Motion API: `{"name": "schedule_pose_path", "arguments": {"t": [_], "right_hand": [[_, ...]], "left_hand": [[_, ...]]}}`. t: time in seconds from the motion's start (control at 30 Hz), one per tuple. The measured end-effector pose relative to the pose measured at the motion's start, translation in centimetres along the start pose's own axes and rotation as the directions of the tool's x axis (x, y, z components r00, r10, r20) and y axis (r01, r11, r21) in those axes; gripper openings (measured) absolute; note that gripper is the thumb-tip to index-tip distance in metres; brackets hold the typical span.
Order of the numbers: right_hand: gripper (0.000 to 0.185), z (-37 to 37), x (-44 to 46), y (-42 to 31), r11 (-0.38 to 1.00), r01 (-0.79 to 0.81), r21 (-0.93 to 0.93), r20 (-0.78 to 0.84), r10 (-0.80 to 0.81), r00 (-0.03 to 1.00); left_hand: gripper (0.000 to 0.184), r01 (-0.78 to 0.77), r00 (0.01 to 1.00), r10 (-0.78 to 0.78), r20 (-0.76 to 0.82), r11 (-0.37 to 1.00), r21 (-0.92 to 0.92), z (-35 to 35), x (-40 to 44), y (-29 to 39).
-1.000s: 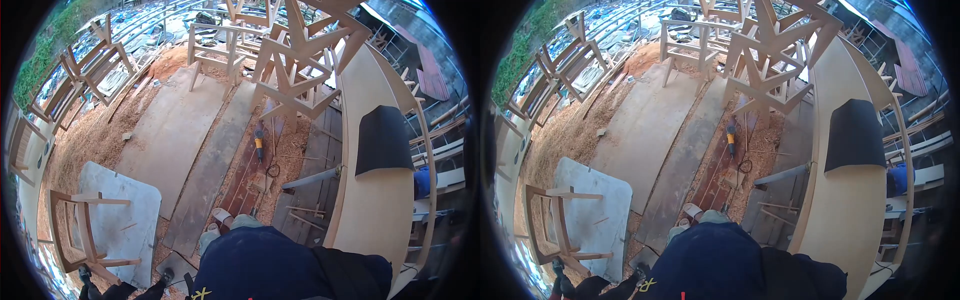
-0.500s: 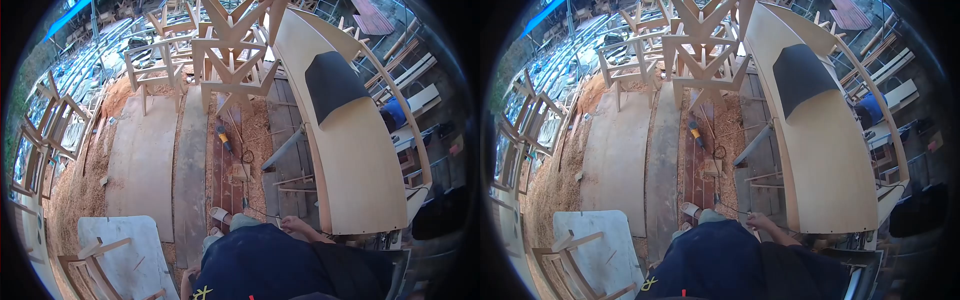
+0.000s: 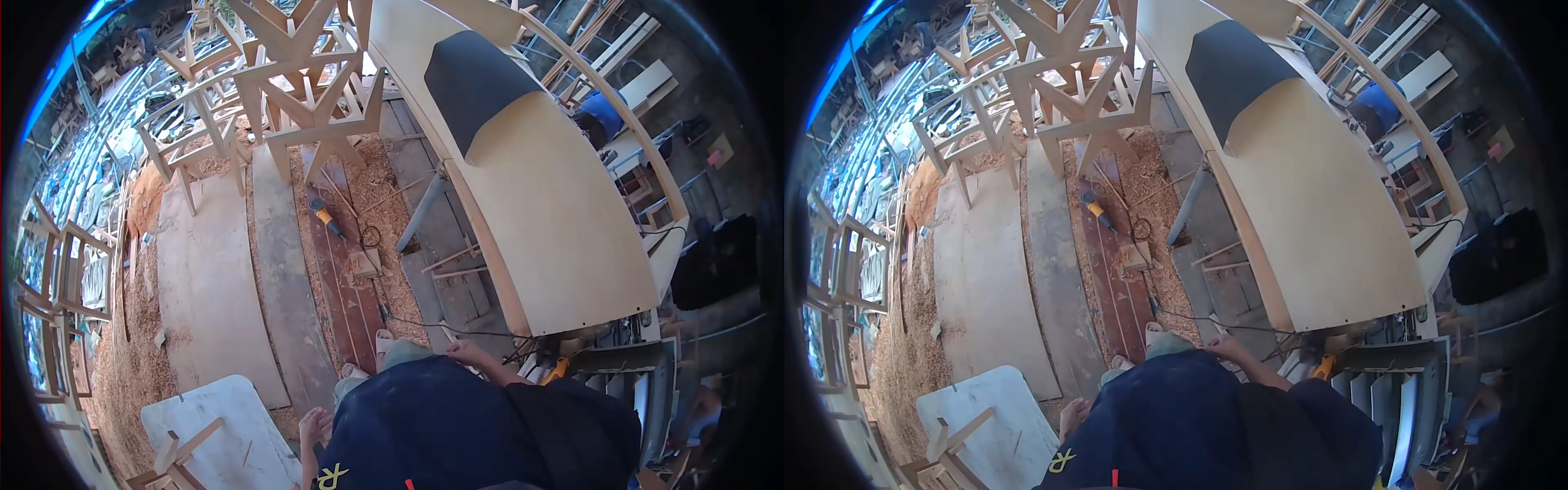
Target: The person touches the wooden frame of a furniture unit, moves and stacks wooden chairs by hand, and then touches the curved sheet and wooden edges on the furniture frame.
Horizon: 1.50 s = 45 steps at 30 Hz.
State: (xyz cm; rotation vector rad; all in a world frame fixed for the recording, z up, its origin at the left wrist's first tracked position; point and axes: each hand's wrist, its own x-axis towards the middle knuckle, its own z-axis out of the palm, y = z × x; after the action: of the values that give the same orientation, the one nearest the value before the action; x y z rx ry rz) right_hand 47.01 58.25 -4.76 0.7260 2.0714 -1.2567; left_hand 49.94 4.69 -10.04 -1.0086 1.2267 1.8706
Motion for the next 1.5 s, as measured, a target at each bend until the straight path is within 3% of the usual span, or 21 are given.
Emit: {"name": "schedule_pose_path", "arguments": {"t": [0.07,0.13,0.2,0.27,0.37,0.5,0.57,0.67,0.7,0.8,0.87,0.93,0.97,1.03,1.13,1.17,1.23,1.27,1.3,1.4,1.5], "right_hand": [[0.036,-0.6,0.0,-1.1,0.998,-0.057,0.004,0.03,0.057,0.998],[0.038,-0.7,0.1,-1.1,0.999,-0.034,-0.026,-0.02,0.033,0.999],[0.039,-0.2,0.5,-0.8,1.0,-0.02,-0.01,-0.04,0.02,0.999],[0.039,-0.7,1.1,-0.5,1.0,-0.016,0.027,-0.043,0.017,0.999],[0.033,-0.3,1.1,-0.8,0.991,0.117,-0.065,-0.064,-0.121,0.991],[0.03,0.5,1.6,0.2,0.97,0.242,0.023,-0.057,-0.24,0.969],[0.03,1.1,-0.3,0.1,0.943,0.302,0.141,-0.047,-0.299,0.953],[0.029,0.9,-4.3,-1.9,0.968,0.142,0.204,-0.054,-0.134,0.989],[0.031,0.8,-5.2,-2.2,0.971,0.141,0.191,-0.067,-0.13,0.989],[0.033,1.3,-8.7,-4.0,0.942,0.263,0.21,-0.304,-0.193,0.933],[0.033,0.8,-10.2,-6.1,0.949,0.237,0.207,-0.399,-0.139,0.906],[0.033,-2.2,-13.4,-9.7,0.956,0.223,0.192,-0.532,-0.09,0.842],[0.034,-3.9,-15.7,-12.7,0.954,0.229,0.193,-0.611,-0.065,0.789],[0.03,-8.1,-20.2,-18.0,0.949,0.314,-0.039,-0.781,-0.225,0.582],[0.022,-12.4,-26.7,-25.1,0.939,0.225,-0.259,-0.942,-0.297,0.155],[0.02,-13.8,-28.4,-26.4,0.931,0.201,-0.304,-0.948,-0.317,0.035],[0.019,-16.4,-31.0,-28.0,0.94,0.051,-0.336,-0.938,-0.33,-0.105],[0.017,-18.1,-31.5,-27.7,0.935,0.009,-0.354,-0.924,-0.348,-0.155],[0.015,-19.6,-31.9,-27.5,0.928,-0.031,-0.37,-0.907,-0.369,-0.202],[0.017,-24.0,-32.8,-26.5,0.948,-0.073,-0.31,-0.938,-0.317,-0.137],[0.032,-27.2,-31.6,-25.1,0.898,-0.166,-0.408,-0.892,-0.431,-0.135]], "left_hand": [[0.027,0.002,1.0,0.002,-0.016,0.973,0.23,-1.0,3.2,-2.0],[0.03,-0.212,0.976,0.192,0.102,0.732,0.648,-0.8,4.4,-2.6],[0.036,-0.239,0.962,0.257,0.095,0.62,0.747,0.3,4.7,-0.9],[0.044,-0.124,0.97,0.222,-0.094,0.793,0.597,6.8,3.4,3.5],[0.05,-0.266,0.915,0.397,-0.066,0.719,0.642,13.2,7.5,9.5],[0.057,-0.582,0.786,0.532,0.313,0.469,0.664,29.5,5.4,21.5],[0.055,-0.737,0.659,0.553,0.51,0.337,0.586,38.4,2.9,26.2],[0.051,-0.946,0.312,0.53,0.789,0.098,0.308,51.6,-2.9,31.3],[0.051,-0.977,0.087,0.513,0.854,-0.124,0.174,55.8,-5.1,32.4],[0.048,-0.92,-0.317,0.392,0.863,-0.346,-0.181,66.0,-14.8,33.6],[0.044,-0.837,-0.502,0.303,0.81,-0.407,-0.366,70.9,-19.5,33.5],[0.04,-0.767,-0.631,0.256,0.732,-0.348,-0.539,75.1,-22.5,32.8],[0.04,-0.762,-0.636,0.218,0.74,-0.327,-0.558,76.9,-23.2,32.3],[0.039,-0.752,-0.647,0.143,0.749,-0.281,-0.596,80.2,-24.3,31.4],[0.042,-0.745,-0.617,0.071,0.784,-0.374,-0.553,84.4,-23.1,28.9],[0.048,-0.777,-0.589,0.084,0.804,-0.333,-0.534,85.7,-21.2,27.4],[0.049,-0.835,-0.205,-0.247,0.947,-0.461,-0.301,86.1,-22.6,27.5],[0.05,-0.81,0.028,-0.377,0.926,-0.552,-0.2,86.0,-23.1,27.5],[0.055,-0.853,-0.029,-0.381,0.924,-0.472,-0.221,85.8,-22.8,27.5],[0.056,-0.821,-0.041,-0.341,0.939,-0.525,-0.226,86.5,-21.8,27.4],[0.056,-0.814,-0.013,-0.3,0.954,-0.55,-0.185,86.5,-21.9,27.4]]}}
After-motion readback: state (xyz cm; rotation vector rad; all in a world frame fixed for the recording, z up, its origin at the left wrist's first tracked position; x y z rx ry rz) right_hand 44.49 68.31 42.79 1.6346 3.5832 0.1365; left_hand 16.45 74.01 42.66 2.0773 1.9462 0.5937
